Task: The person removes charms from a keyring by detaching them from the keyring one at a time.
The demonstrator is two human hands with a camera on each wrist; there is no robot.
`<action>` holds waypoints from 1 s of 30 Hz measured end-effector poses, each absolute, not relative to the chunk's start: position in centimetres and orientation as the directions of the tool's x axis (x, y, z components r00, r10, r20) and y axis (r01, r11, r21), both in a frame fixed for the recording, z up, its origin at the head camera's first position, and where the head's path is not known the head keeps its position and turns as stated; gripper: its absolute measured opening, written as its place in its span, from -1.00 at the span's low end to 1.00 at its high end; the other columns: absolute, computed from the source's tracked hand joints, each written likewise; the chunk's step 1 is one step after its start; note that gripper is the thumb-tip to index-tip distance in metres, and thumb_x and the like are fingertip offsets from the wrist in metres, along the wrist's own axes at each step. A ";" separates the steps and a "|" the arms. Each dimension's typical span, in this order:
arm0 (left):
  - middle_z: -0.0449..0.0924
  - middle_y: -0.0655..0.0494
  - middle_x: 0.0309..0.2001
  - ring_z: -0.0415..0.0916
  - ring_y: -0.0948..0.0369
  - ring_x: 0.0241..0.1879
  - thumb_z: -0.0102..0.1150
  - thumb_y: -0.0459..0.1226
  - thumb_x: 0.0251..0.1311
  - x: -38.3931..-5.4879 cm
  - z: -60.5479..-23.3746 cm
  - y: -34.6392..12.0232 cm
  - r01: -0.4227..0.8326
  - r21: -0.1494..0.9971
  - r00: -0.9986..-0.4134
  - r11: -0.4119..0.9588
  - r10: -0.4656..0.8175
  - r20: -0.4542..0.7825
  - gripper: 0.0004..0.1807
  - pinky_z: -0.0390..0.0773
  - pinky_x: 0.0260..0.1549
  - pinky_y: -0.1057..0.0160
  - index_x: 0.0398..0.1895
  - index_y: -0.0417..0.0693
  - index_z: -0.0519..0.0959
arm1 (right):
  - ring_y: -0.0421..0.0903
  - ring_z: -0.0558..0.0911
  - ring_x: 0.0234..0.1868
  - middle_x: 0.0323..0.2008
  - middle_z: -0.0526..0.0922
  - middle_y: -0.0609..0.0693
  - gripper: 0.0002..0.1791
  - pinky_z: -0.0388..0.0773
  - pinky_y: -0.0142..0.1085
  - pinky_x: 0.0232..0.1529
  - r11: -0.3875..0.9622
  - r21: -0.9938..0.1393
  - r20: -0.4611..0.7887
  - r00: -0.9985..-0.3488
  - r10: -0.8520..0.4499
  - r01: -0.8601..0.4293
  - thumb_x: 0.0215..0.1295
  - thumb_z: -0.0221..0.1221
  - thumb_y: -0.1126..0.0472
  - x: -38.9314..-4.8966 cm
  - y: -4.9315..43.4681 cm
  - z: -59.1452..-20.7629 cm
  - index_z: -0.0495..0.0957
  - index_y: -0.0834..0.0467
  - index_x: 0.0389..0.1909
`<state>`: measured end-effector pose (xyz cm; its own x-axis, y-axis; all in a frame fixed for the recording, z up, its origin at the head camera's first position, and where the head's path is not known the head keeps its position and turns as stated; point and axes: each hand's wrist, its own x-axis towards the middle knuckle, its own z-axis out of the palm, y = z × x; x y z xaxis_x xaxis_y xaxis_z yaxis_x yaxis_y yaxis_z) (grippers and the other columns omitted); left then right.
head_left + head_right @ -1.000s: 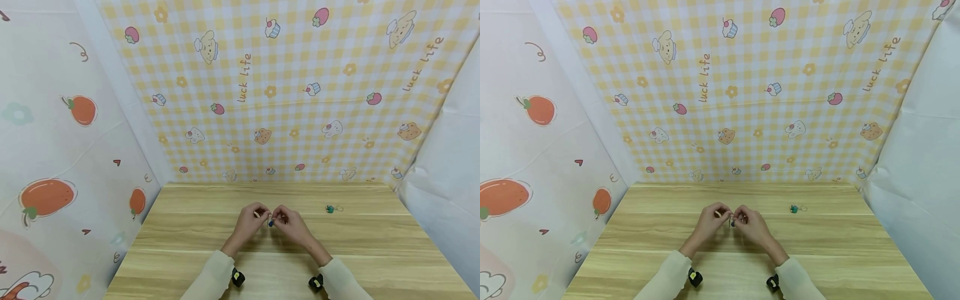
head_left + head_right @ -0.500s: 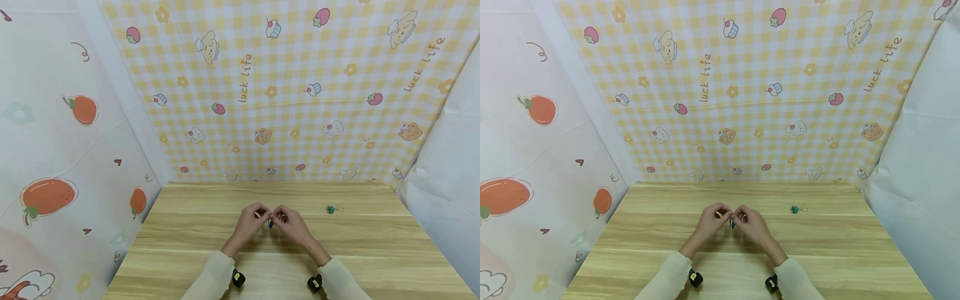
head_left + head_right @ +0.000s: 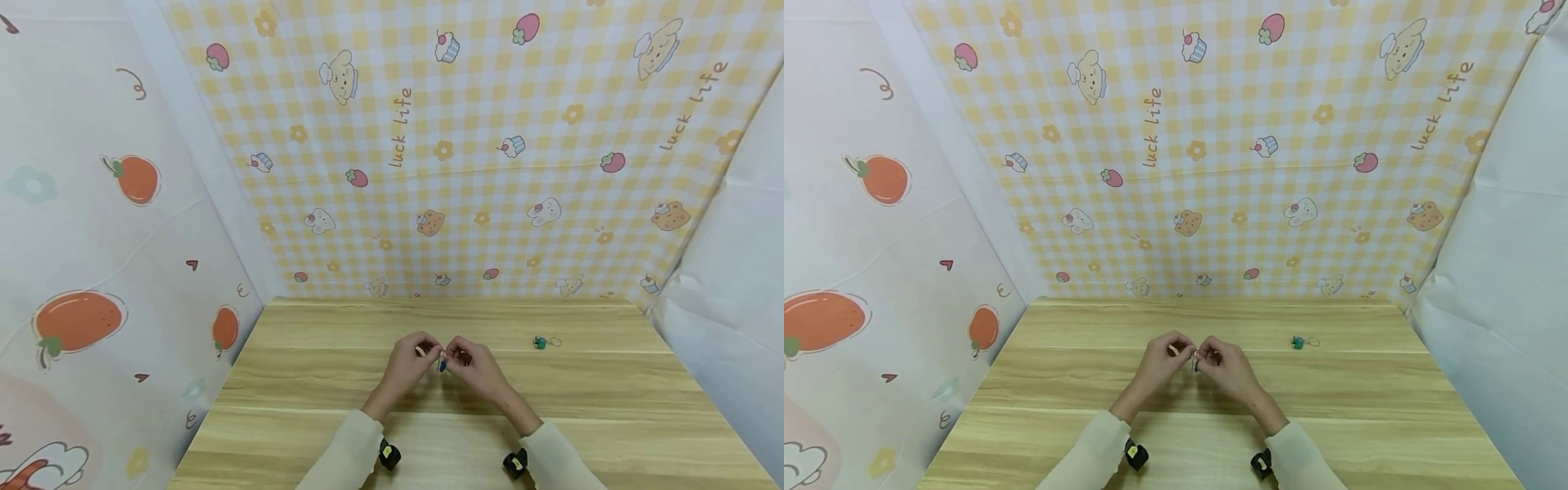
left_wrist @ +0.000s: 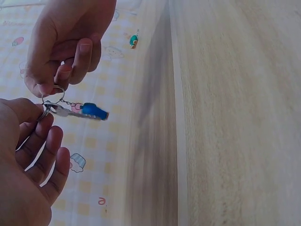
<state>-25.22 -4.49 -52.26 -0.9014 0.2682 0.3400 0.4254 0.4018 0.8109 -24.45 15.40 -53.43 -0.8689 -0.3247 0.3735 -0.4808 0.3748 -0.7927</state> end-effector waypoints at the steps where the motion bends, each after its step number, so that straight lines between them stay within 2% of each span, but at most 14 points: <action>1: 0.74 0.16 -0.23 0.60 0.35 -0.24 0.31 -0.25 0.48 -25.2 -52.2 -4.5 0.424 0.812 -0.902 0.401 0.267 0.339 -0.93 0.63 -0.27 0.39 -0.18 0.06 0.75 | -0.32 0.43 -0.47 -0.44 0.59 -0.12 -0.83 0.41 -0.43 -0.42 0.372 -0.794 0.375 -0.869 -0.324 -0.481 0.42 0.28 0.41 -24.5 15.4 -53.5 0.61 0.05 -0.28; 9: 0.75 0.17 -0.23 0.60 0.35 -0.24 0.30 -0.24 0.49 -25.3 -52.3 -4.5 0.430 0.806 -0.900 0.407 0.258 0.350 -0.93 0.62 -0.28 0.39 -0.18 0.06 0.75 | -0.31 0.46 -0.51 -0.37 0.67 -0.06 -0.94 0.46 -0.41 -0.45 0.379 -0.829 0.299 -0.899 -0.321 -0.411 0.54 0.25 0.26 -24.3 15.3 -53.3 0.62 0.09 -0.21; 15: 0.76 0.15 -0.20 0.61 0.34 -0.23 0.31 -0.23 0.49 -25.3 -52.3 -4.5 0.449 0.800 -0.891 0.399 0.269 0.366 -0.93 0.63 -0.28 0.39 -0.16 0.04 0.76 | -0.30 0.47 -0.53 -0.35 0.71 0.09 -0.89 0.45 -0.40 -0.48 0.405 -0.844 0.244 -0.924 -0.296 -0.352 0.58 0.24 0.12 -24.3 15.1 -53.2 0.64 0.04 -0.19; 18: 0.77 0.15 -0.20 0.62 0.33 -0.23 0.31 -0.22 0.49 -25.2 -52.3 -4.5 0.452 0.800 -0.889 0.395 0.274 0.367 -0.92 0.64 -0.27 0.38 -0.15 0.04 0.76 | -0.28 0.49 -0.51 -0.36 0.72 0.09 -0.91 0.45 -0.40 -0.46 0.407 -0.845 0.243 -0.927 -0.286 -0.347 0.57 0.25 0.16 -24.4 15.1 -53.1 0.65 0.07 -0.20; 23: 0.77 0.17 -0.22 0.62 0.35 -0.25 0.31 -0.23 0.48 -25.2 -52.3 -4.5 0.456 0.795 -0.887 0.399 0.278 0.369 -0.92 0.64 -0.29 0.39 -0.16 0.05 0.78 | -0.26 0.49 -0.49 -0.38 0.66 -0.06 -0.94 0.44 -0.42 -0.44 0.413 -0.841 0.250 -0.928 -0.278 -0.350 0.52 0.27 0.25 -24.4 15.2 -53.0 0.64 0.10 -0.22; 30: 0.74 0.15 -0.29 0.57 0.38 -0.31 0.34 -0.31 0.41 -25.1 -52.1 -4.3 0.463 0.767 -0.886 0.444 0.251 0.389 -0.94 0.63 -0.34 0.42 -0.23 0.01 0.76 | -0.29 0.49 -0.44 -0.39 0.64 -0.07 -0.92 0.48 -0.42 -0.38 0.393 -0.829 0.289 -0.906 -0.309 -0.398 0.49 0.28 0.30 -24.4 15.2 -52.9 0.62 0.09 -0.25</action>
